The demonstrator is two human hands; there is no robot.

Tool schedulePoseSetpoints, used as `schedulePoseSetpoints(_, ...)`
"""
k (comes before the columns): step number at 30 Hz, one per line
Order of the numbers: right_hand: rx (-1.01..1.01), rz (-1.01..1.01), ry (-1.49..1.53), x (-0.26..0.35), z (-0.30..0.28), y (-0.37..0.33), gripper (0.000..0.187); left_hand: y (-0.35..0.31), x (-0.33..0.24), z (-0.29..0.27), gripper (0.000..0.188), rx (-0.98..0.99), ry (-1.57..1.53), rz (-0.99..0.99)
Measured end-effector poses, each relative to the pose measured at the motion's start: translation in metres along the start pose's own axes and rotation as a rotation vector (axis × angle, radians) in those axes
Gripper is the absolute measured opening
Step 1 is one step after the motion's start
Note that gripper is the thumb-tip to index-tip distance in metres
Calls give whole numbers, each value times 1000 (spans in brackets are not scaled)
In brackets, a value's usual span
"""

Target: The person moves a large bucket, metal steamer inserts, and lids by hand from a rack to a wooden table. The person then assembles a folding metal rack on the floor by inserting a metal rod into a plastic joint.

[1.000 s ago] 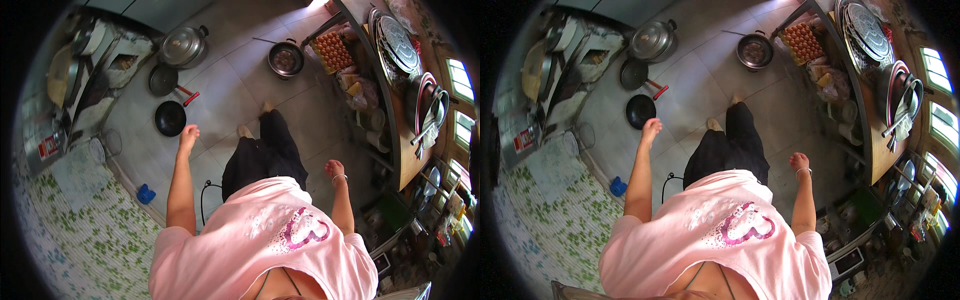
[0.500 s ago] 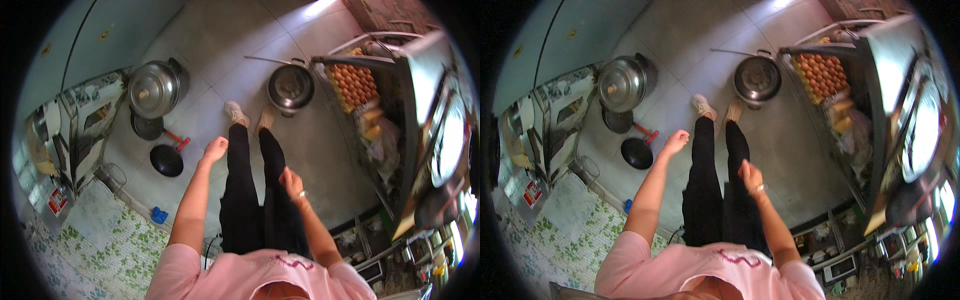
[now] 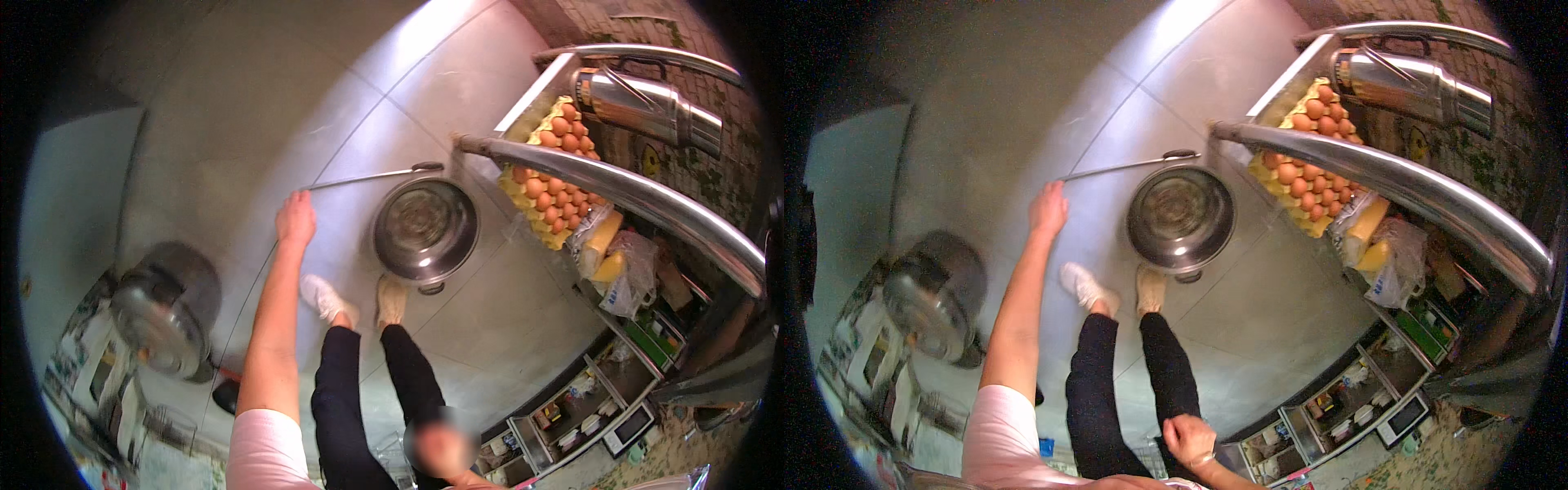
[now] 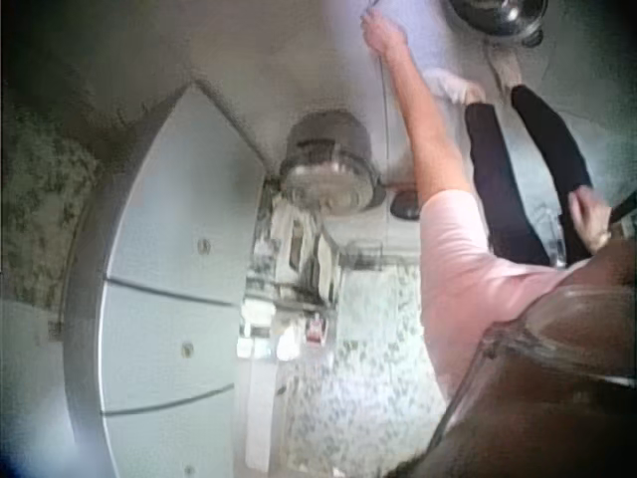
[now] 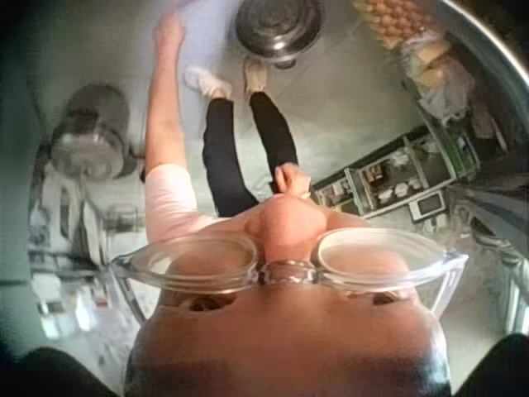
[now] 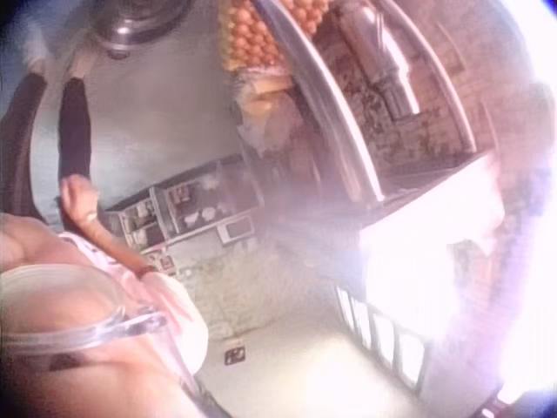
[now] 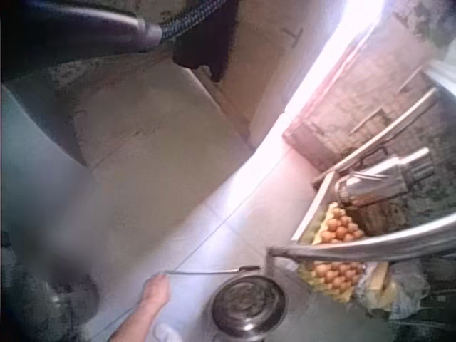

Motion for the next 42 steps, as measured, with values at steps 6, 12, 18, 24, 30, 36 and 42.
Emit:
schedulePoseSetpoints(6,-111,-88,54,61,-51,27,16,55,-25,60,14,-77,236,177)
schedulePoseSetpoints(12,-63,-41,60,31,-30,12,16,20,14,94,13,49,250,150)
schedulePoseSetpoints(18,-91,-125,-85,4,-5,7,23,-141,42,19,32,212,-403,-282)
schedulePoseSetpoints(24,-71,-258,119,12,-12,17,24,-305,10,-125,35,-47,-865,-485)
schedulePoseSetpoints(30,824,15,984,122,-83,-26,28,-458,-101,-258,38,-175,-1202,-431)
schedulePoseSetpoints(36,1030,-510,805,249,-213,-146,49,-586,-197,-329,36,-574,-1071,-567)
schedulePoseSetpoints(42,1206,-837,533,296,-273,-281,14,-677,-291,-381,33,-929,-1002,-676)
Point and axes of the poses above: each hand's wrist, its own y-axis towards the middle knuckle, its own z-axis out of the palm, x = y × z, the point moved 2 cm from there along y, towards the middle knuckle, and after that the axes turned 7 degrees about z, right-handed, at the moved point
